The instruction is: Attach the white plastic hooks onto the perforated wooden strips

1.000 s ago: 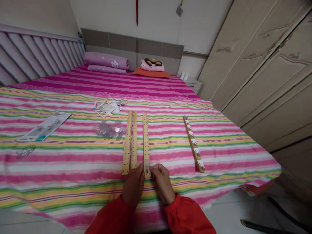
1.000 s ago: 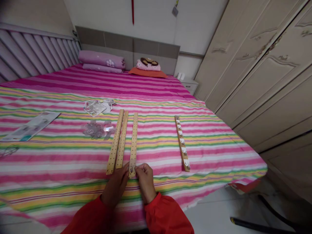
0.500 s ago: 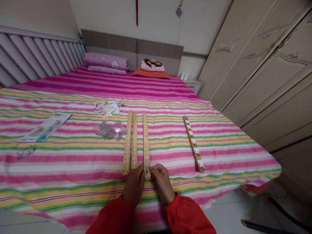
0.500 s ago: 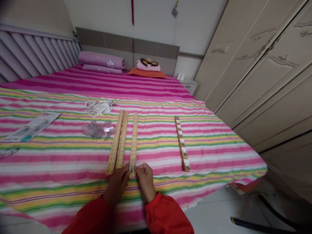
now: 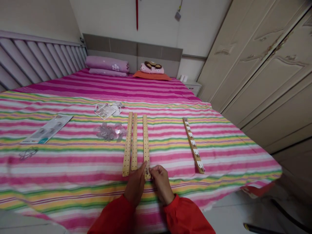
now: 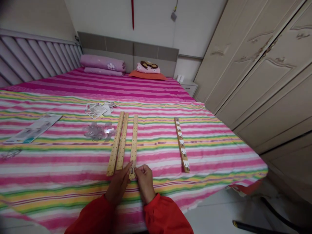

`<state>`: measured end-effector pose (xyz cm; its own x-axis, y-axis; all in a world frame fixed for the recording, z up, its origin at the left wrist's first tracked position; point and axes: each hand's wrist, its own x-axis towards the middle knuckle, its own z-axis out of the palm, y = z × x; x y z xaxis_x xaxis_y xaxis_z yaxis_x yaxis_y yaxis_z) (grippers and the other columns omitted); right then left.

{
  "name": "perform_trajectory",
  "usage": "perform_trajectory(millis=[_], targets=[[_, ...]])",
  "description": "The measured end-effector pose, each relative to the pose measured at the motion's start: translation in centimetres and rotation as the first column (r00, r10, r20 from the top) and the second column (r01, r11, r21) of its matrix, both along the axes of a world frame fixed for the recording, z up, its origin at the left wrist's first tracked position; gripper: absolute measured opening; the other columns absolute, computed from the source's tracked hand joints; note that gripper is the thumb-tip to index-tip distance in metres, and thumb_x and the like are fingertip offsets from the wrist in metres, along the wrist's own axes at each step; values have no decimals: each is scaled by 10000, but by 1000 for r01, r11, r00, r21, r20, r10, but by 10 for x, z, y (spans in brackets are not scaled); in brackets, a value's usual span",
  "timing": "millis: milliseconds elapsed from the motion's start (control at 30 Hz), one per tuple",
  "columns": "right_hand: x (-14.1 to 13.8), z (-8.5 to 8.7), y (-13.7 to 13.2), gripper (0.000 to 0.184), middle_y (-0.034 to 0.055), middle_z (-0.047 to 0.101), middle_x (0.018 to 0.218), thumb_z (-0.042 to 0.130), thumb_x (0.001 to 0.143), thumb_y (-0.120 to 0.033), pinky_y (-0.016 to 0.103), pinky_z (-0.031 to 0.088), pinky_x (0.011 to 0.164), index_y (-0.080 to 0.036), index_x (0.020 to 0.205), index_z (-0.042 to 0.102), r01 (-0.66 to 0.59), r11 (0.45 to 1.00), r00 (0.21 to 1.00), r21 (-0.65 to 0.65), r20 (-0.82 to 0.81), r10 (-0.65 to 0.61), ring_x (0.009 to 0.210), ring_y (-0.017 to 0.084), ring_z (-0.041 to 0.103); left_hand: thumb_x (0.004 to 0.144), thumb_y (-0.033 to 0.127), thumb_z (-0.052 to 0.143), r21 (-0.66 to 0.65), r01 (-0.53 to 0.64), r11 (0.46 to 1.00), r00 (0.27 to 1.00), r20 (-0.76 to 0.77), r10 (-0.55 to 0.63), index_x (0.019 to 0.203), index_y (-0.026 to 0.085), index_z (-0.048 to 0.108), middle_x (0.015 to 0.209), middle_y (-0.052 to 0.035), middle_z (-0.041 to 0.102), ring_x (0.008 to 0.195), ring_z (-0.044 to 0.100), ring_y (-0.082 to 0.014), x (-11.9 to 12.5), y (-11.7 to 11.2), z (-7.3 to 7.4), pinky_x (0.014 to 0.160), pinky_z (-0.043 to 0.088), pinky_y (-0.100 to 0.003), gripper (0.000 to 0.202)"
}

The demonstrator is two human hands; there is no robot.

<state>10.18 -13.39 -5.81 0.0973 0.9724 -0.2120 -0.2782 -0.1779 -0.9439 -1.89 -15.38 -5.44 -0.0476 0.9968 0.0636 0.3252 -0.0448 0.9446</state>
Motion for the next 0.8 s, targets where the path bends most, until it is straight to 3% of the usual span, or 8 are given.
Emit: perform_trajectory(millis=[200, 333, 467, 567, 633, 733, 800], targets=[[0, -3, -3, 335, -60, 491, 441, 756, 580, -438, 240, 322, 459, -201, 549, 520, 36, 999, 999, -7, 37, -35, 435, 105, 426, 783, 408, 512, -29, 25, 999, 1000, -1, -25, 1216, 189, 605, 706, -61, 677, 679, 608, -209, -2, 1, 2, 744, 498, -336, 494], [0, -1, -10, 419, -43, 452, 363, 685, 656, -534, 241, 240, 408, -197, 473, 515, -84, 995, 994, -52, 62, 87, 370, 91, 363, 813, 393, 451, -34, 26, 999, 997, -69, -28, 1244, 169, 583, 763, -64, 686, 636, 584, -193, 0, 1, 7, 719, 485, -332, 503], [3, 3, -12, 441, -50, 417, 340, 654, 686, -531, 245, 127, 381, -195, 447, 500, -163, 981, 982, -105, -110, 152, 327, 63, 253, 812, 406, 462, -43, -3, 999, 999, -36, 1, 1256, 183, 568, 775, -54, 680, 721, 604, -203, 4, -1, 13, 764, 471, -330, 508], [9, 5, -11, 407, -54, 430, 355, 678, 666, -488, 240, 92, 386, -188, 462, 493, -151, 981, 979, -126, -160, 130, 329, 49, 233, 796, 444, 505, -93, -49, 994, 995, 80, 56, 1257, 173, 549, 731, -34, 662, 736, 601, -201, 7, 0, 18, 770, 465, -334, 537], [13, 4, -11, 386, -55, 434, 355, 682, 660, -469, 237, 90, 390, -184, 476, 498, -155, 980, 977, -127, -170, 132, 333, 47, 243, 746, 484, 578, -182, -43, 982, 966, 243, 87, 1218, 152, 562, 715, -27, 659, 734, 604, -196, 10, 4, 22, 749, 472, -328, 577], [17, 1, -12, 371, -61, 425, 341, 669, 671, -453, 237, 80, 389, -182, 487, 494, -175, 977, 973, -118, -175, 153, 321, 40, 224, 640, 511, 687, -361, 131, 923, 855, 513, 79, 1063, 129, 626, 719, -45, 670, 721, 626, -193, 14, 16, 27, 672, 483, -304, 573], [18, 0, -13, 375, -65, 419, 334, 654, 682, -453, 238, 73, 382, -183, 484, 485, -184, 977, 973, -109, -164, 165, 307, 35, 210, 597, 495, 727, -429, 236, 872, 788, 609, 87, 915, 122, 656, 676, -54, 665, 675, 632, -184, 16, 25, 30, 600, 468, -275, 496]])
